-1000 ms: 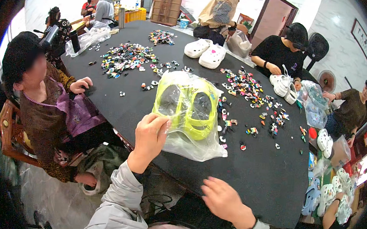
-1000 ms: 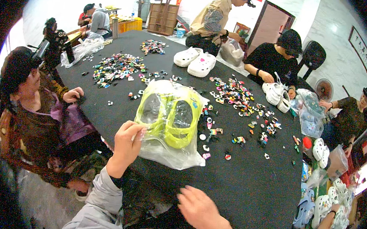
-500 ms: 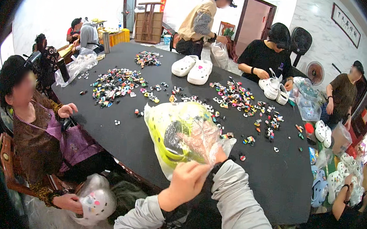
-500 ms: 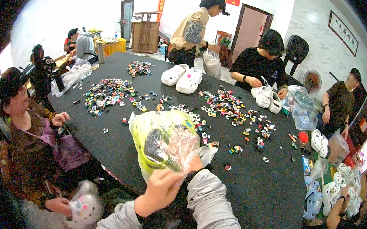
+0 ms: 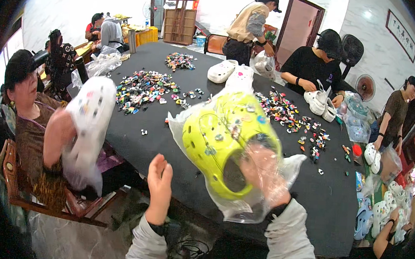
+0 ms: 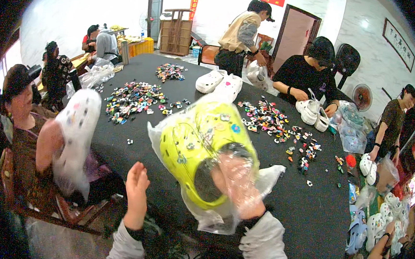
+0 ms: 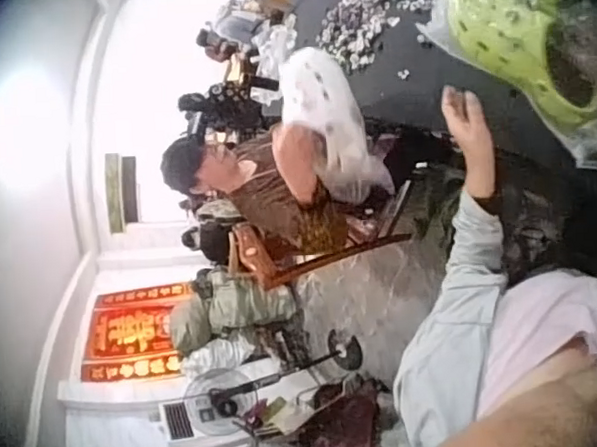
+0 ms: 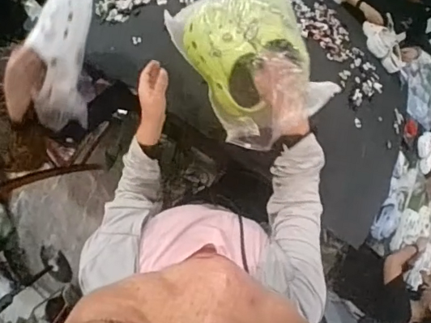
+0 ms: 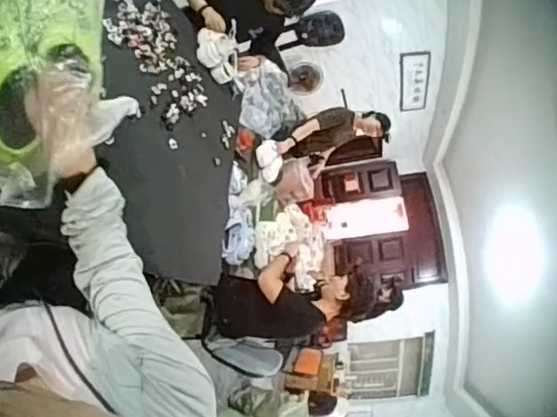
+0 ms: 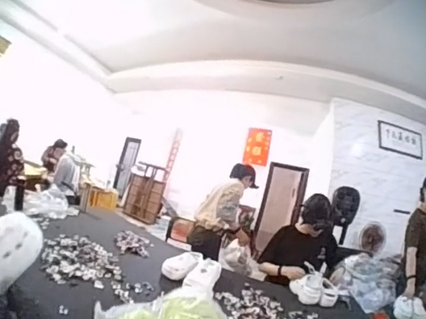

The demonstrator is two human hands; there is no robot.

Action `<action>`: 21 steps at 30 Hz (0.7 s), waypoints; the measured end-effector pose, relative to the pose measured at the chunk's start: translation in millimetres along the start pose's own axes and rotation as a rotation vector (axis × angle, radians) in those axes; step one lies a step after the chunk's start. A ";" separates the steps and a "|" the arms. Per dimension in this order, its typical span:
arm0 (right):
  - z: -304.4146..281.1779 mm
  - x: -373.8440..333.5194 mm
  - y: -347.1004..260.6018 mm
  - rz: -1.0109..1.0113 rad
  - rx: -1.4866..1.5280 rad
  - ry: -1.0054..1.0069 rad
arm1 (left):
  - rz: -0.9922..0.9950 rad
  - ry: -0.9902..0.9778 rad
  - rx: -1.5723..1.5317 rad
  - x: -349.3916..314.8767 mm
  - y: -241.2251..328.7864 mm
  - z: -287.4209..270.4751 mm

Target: Insert decorative charms into the holes of plastic foam clogs at a shared assembly table.

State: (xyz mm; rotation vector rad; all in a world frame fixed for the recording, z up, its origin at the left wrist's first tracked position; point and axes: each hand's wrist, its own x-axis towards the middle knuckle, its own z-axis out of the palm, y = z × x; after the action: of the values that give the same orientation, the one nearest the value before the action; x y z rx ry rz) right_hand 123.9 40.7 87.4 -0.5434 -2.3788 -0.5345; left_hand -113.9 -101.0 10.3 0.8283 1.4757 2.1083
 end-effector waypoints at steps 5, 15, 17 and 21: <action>-87.7 -1.9 -21.6 0.244 0.200 -0.137 | -0.320 -0.361 -0.574 30.7 22.7 12.3; -133.8 -66.4 -26.7 -0.024 0.136 -0.372 | -0.289 -0.742 -0.409 22.8 40.0 73.3; -143.4 -69.8 -30.6 -0.016 0.151 -0.353 | -0.196 -0.616 -0.383 24.3 22.2 75.0; -160.3 -95.6 -25.1 0.111 0.135 -0.441 | -0.338 -0.208 -0.624 50.7 20.5 95.6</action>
State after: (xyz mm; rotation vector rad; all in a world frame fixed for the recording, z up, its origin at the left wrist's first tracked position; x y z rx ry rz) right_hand 257.8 -83.3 133.8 -0.7925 -2.7507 -0.2156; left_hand -85.3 -9.9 65.2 0.4937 0.7141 1.9720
